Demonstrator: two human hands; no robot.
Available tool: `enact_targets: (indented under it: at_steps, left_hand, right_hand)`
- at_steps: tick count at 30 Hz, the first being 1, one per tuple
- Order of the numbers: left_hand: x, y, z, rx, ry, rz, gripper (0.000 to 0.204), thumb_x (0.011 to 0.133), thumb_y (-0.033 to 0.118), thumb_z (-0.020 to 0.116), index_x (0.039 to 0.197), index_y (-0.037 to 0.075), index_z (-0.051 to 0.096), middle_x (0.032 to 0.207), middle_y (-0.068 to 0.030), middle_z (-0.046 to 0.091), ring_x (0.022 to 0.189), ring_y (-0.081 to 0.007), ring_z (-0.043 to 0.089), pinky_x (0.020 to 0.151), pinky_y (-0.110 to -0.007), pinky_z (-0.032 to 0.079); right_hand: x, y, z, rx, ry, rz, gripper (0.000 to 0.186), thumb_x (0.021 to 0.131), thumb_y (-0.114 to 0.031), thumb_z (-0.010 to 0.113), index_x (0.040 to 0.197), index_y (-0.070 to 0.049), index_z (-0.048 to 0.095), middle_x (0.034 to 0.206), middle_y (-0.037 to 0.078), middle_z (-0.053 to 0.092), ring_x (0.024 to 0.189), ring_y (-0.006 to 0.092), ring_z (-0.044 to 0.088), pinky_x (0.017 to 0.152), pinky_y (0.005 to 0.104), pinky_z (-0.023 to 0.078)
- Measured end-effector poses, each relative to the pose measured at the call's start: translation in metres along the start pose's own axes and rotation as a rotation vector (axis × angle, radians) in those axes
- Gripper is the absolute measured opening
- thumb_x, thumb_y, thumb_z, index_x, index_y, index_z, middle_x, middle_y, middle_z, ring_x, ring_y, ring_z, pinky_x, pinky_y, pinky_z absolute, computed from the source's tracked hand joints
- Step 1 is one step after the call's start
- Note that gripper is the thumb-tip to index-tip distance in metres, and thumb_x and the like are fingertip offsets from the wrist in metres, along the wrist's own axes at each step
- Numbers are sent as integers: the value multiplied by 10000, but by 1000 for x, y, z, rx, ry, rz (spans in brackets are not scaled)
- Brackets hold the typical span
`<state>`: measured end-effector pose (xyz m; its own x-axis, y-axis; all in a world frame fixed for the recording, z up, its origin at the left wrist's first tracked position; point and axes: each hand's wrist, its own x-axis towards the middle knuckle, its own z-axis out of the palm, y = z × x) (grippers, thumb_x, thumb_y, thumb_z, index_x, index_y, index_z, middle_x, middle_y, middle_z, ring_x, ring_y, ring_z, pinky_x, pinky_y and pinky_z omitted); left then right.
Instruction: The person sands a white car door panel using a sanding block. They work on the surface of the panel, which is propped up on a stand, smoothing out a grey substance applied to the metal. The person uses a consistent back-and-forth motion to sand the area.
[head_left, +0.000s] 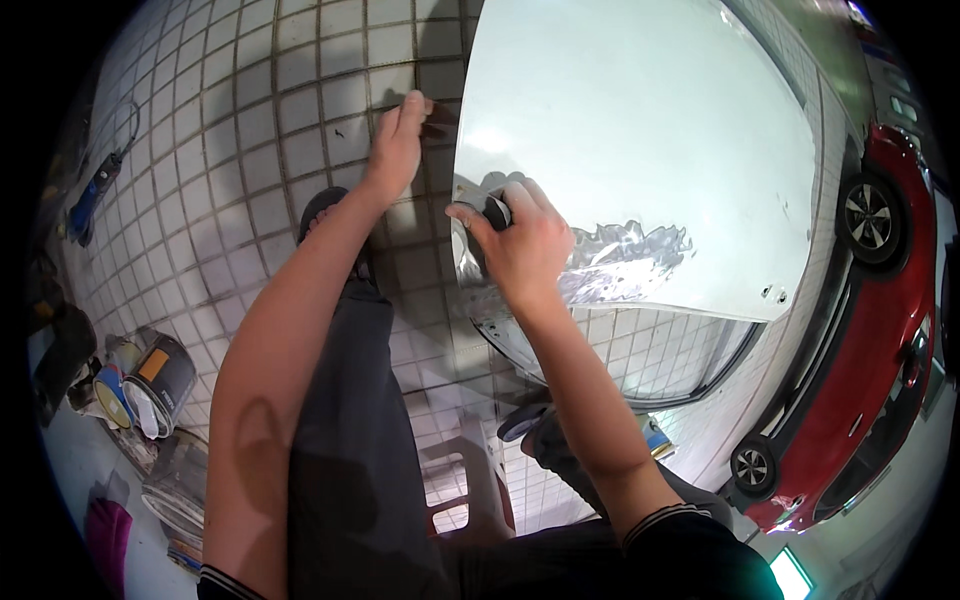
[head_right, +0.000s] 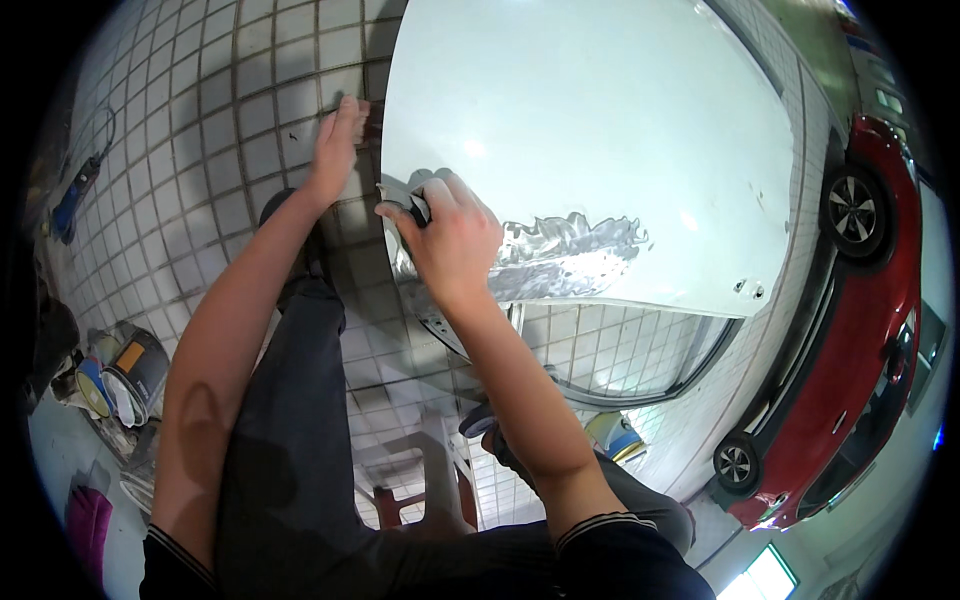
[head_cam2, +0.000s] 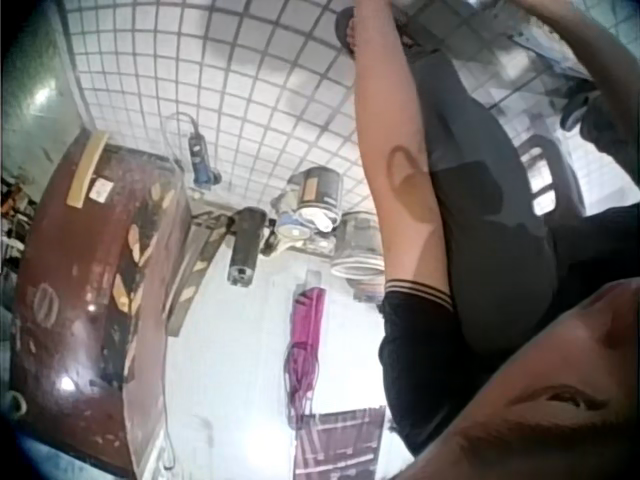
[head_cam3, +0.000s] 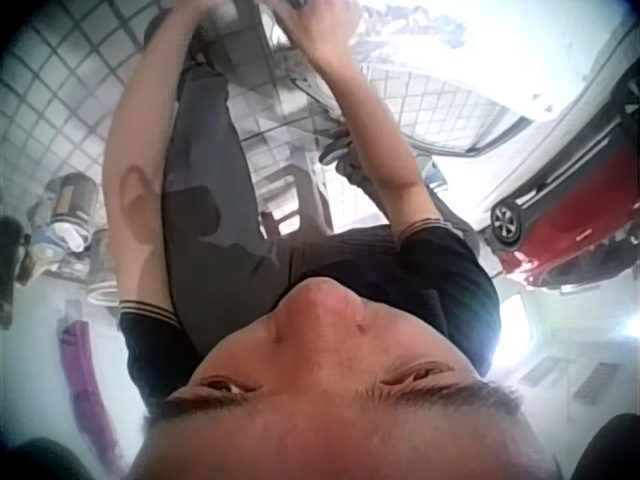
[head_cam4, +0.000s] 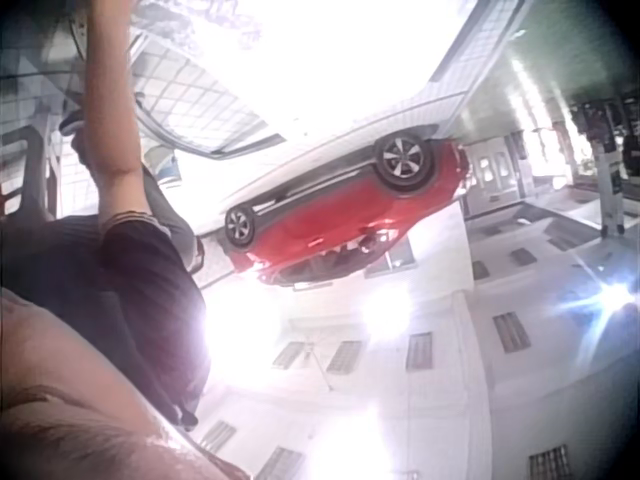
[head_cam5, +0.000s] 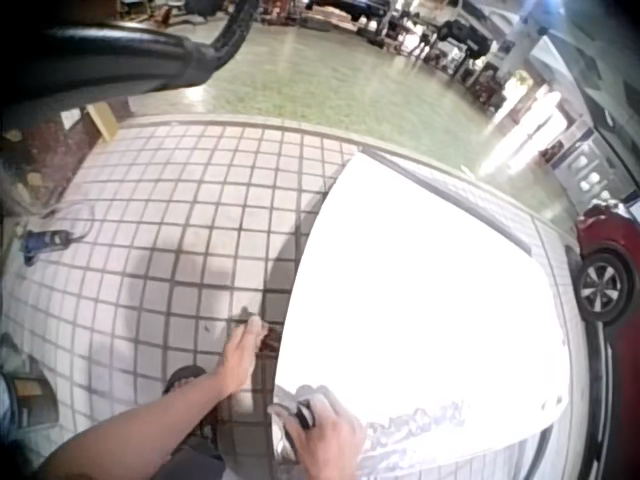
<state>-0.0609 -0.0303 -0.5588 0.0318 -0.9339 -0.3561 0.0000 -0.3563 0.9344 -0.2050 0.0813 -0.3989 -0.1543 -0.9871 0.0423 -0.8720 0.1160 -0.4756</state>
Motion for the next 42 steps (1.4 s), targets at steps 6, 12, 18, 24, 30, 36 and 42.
enact_targets:
  at_steps: [6, 12, 18, 24, 30, 36, 42]
  left_hand:
    - [-3, -10, -27, 1, -114, 55, 612, 1129, 466, 356, 1111, -34, 707, 1054, -128, 738, 922, -209, 663, 889, -357, 519]
    - [-1, -21, -37, -72, -58, 22, 543, 1135, 398, 376, 1057, -38, 689, 994, -127, 744, 875, -195, 694, 821, -329, 550]
    - [1, -31, -53, 12, -22, 37, 484, 1125, 361, 410, 1035, -27, 684, 972, -118, 751, 862, -171, 695, 822, -307, 549]
    - [-1, -23, -43, 12, 29, 136, 466, 1121, 328, 419, 1023, -32, 698, 958, -116, 762, 897, -183, 706, 839, -318, 544]
    - [-4, 23, -11, -61, 47, 147, 491, 1123, 347, 414, 1080, -50, 699, 1057, -125, 770, 943, -209, 713, 935, -335, 522]
    - [-11, 92, 26, -420, -19, 155, 494, 1116, 363, 421, 1264, -47, 653, 1257, -146, 714, 1159, -202, 653, 1070, -345, 443]
    - [-30, 113, 58, -78, -120, 104, 543, 1091, 354, 452, 1415, -74, 538, 1393, -173, 634, 1280, -276, 583, 1118, -360, 403]
  right_hand:
    - [26, -6, -1, 61, 68, 23, 455, 752, -500, 861, 876, -98, 689, 832, 39, 653, 709, 297, 664, 590, 406, 484]
    - [103, -23, -2, 27, 28, 126, 437, 764, -470, 866, 902, -93, 694, 853, 93, 678, 772, 349, 686, 631, 444, 507]
    - [63, -15, 5, 29, 41, 25, 473, 781, -513, 853, 977, -115, 688, 865, 62, 681, 768, 328, 679, 636, 439, 522]
    - [-13, 8, 2, 12, -68, -185, 361, 782, -419, 853, 975, -166, 683, 824, 32, 607, 730, 276, 646, 588, 397, 490]
    - [-64, 37, -1, 59, -36, -400, 314, 746, -348, 864, 911, -163, 672, 788, 12, 557, 683, 227, 587, 546, 379, 450]
    - [-99, 103, -37, -112, -235, -436, 228, 769, -269, 806, 893, -202, 627, 790, 0, 492, 765, 187, 565, 597, 345, 458]
    - [-88, 180, -81, -99, -228, -513, 297, 730, -272, 838, 949, -155, 674, 825, 1, 587, 744, 215, 573, 588, 351, 464]
